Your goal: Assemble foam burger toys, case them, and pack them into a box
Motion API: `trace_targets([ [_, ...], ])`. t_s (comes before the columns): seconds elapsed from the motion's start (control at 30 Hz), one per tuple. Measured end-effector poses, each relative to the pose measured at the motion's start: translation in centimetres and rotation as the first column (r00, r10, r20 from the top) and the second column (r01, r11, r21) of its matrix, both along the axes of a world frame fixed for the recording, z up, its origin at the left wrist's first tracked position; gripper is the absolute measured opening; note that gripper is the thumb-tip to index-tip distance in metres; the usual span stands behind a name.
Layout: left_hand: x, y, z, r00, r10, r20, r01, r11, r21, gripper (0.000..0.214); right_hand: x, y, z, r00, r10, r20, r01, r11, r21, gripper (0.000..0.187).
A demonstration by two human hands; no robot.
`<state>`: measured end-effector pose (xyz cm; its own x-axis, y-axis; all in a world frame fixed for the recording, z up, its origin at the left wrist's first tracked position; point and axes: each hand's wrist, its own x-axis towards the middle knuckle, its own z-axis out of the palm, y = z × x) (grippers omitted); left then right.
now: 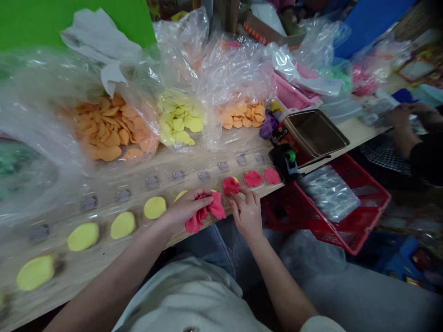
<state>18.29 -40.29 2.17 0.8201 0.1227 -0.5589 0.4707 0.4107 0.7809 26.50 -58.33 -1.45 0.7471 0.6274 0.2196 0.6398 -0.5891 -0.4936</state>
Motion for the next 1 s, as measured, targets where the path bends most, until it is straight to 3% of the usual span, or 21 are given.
trace_targets([
  [0.07, -0.6, 0.1, -0.2, 0.994, 0.105, -0.036, -0.108, 0.989, -0.099, 0.027, -0.1, 0.0, -0.1, 0.997, -0.018, 0.068, 0.023, 0.997, -0.075, 0.03],
  [0.13, -0.9, 0.3, 0.2, 0.989, 0.142, -0.035, -0.146, 0.968, -0.206, 0.026, -0.1, 0.1, 0.1, 0.998, -0.039, 0.051, 0.041, 0.998, -0.038, 0.032],
  [0.17, -1.0, 0.5, 0.4, 0.99, 0.136, -0.028, -0.139, 0.96, -0.242, 0.027, -0.1, 0.2, 0.4, 0.999, -0.047, -0.012, 0.047, 0.999, 0.027, 0.032],
  [0.23, -1.1, 0.6, 0.9, 0.995, 0.096, -0.014, -0.096, 0.96, -0.262, 0.031, -0.4, 0.9, 1.0, 0.955, 0.01, -0.297, 0.048, 0.981, 0.187, 0.033],
  [0.27, -1.1, 0.7, 1.1, 0.997, 0.075, -0.007, -0.075, 0.968, -0.238, 0.033, -0.5, 1.4, 1.3, 0.872, 0.08, -0.484, 0.054, 0.965, 0.257, 0.034],
  [0.33, -1.1, 0.6, 1.2, 1.0, 0.023, 0.017, -0.021, 0.992, -0.121, 0.038, -0.9, 2.4, 1.6, 0.611, 0.21, -0.764, 0.104, 0.935, 0.34, 0.031],
  [0.37, -1.2, 0.6, 1.1, 1.0, -0.007, 0.03, 0.007, 1.0, -0.025, 0.04, -1.0, 2.8, 1.6, 0.514, 0.237, -0.824, 0.142, 0.924, 0.355, 0.027],
  [0.4, -1.2, 0.6, 1.0, 0.999, -0.037, 0.037, 0.034, 0.995, 0.091, 0.041, -1.0, 3.2, 1.4, 0.476, 0.238, -0.847, 0.184, 0.914, 0.36, 0.024],
  [0.43, -1.2, 0.6, 0.8, 0.997, -0.068, 0.033, 0.059, 0.975, 0.214, 0.042, -0.9, 3.5, 1.2, 0.488, 0.22, -0.844, 0.22, 0.905, 0.363, 0.023],
  [0.53, -1.2, 0.7, 0.0, 0.992, -0.126, -0.029, 0.122, 0.84, 0.528, 0.039, -0.4, 4.1, 0.0, 0.644, 0.139, -0.752, 0.238, 0.898, 0.37, 0.025],
  [0.63, -0.9, 1.0, -0.8, 0.991, -0.119, -0.064, 0.131, 0.725, 0.676, 0.034, 0.1, 4.6, -0.9, 0.809, 0.088, -0.582, 0.138, 0.933, 0.332, 0.023],
  [0.73, -0.7, 1.3, -1.4, 0.993, -0.101, -0.066, 0.116, 0.637, 0.762, 0.034, -0.2, 5.4, -1.1, 0.954, 0.053, -0.295, -0.001, 0.985, 0.175, 0.019],
  [0.8, -1.1, 1.4, -1.4, 0.993, -0.106, -0.058, 0.109, 0.571, 0.814, 0.037, -0.5, 5.7, -1.0, 0.992, 0.054, -0.118, -0.049, 0.998, 0.048, 0.018],
  [0.9, -2.1, 1.2, -1.1, 0.984, -0.178, -0.024, 0.11, 0.492, 0.864, 0.038, -0.7, 5.7, -0.7, 0.998, 0.056, -0.008, -0.057, 0.995, -0.08, 0.018],
  [1.0, -3.0, 0.6, -1.1, 0.92, -0.387, -0.055, 0.188, 0.314, 0.931, 0.048, -0.5, 5.3, -0.3, 0.997, 0.068, 0.033, -0.061, 0.984, -0.167, 0.02],
])
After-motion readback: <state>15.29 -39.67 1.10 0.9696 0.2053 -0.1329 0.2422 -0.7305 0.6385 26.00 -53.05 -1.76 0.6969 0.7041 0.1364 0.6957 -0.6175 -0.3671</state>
